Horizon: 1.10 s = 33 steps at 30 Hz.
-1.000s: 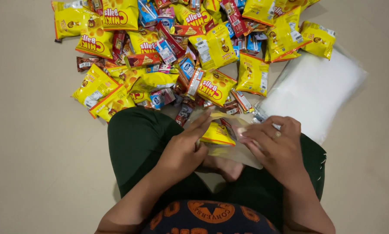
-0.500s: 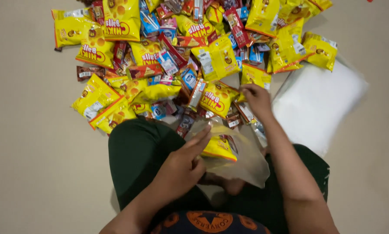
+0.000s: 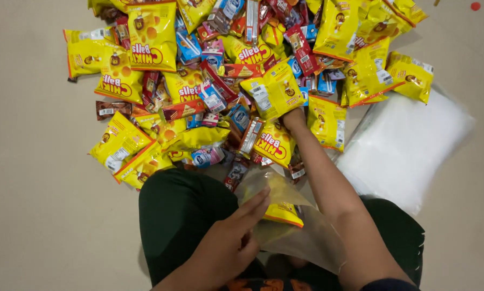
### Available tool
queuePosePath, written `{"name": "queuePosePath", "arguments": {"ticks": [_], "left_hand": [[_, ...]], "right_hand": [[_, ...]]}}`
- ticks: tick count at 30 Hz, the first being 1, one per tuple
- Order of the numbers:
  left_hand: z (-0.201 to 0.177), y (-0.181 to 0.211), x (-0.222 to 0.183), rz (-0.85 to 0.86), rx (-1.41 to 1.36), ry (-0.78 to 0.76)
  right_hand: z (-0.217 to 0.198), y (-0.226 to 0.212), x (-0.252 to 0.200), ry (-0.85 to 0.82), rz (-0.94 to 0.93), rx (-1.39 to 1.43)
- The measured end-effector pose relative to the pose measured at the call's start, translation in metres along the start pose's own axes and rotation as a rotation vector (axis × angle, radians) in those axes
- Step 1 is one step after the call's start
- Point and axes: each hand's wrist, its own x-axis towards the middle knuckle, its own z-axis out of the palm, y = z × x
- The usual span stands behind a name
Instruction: Packing individual snack packets into a larger plastic bag
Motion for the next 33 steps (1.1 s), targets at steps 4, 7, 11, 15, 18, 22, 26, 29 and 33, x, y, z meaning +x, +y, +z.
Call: {"name": "queuePosePath", "arguments": {"ticks": [4,7,11,15,18,22,26,29,33], "left_hand": [[-0.001,0.001,0.000,0.036,0.033,0.002],[0.002,0.005,-0.002,0.045,0.042,0.022],[0.011,0.007,-0.004,-0.014,0.102,0.069],[0.019,0.013,-0.005,-0.013,0.131,0.107],[0.021,0.022,-0.007,-0.050,0.126,0.071],[0.034,0.021,-0.012,0.019,0.187,0.186],[0.041,0.024,-0.015,-0.035,0.153,0.184],[0.049,0.012,-0.016,-0.063,0.140,0.202],[0.051,0.020,-0.025,-0.069,0.155,0.231]], "right_hand": [[-0.017,-0.013,-0.017,-0.012,0.065,0.063],[-0.035,-0.013,-0.044,-0.014,0.104,0.110],[-0.084,-0.012,-0.093,0.021,0.000,0.093],[-0.147,-0.028,-0.187,0.004,-0.007,0.242],[-0.193,-0.033,-0.261,-0.019,-0.158,0.281],[-0.240,-0.037,-0.360,0.010,-0.421,0.547],[-0.256,-0.075,-0.466,0.082,-0.526,0.459],[-0.237,-0.085,-0.489,0.101,-0.737,0.225],[-0.212,-0.097,-0.486,-0.059,-0.721,0.092]]}}
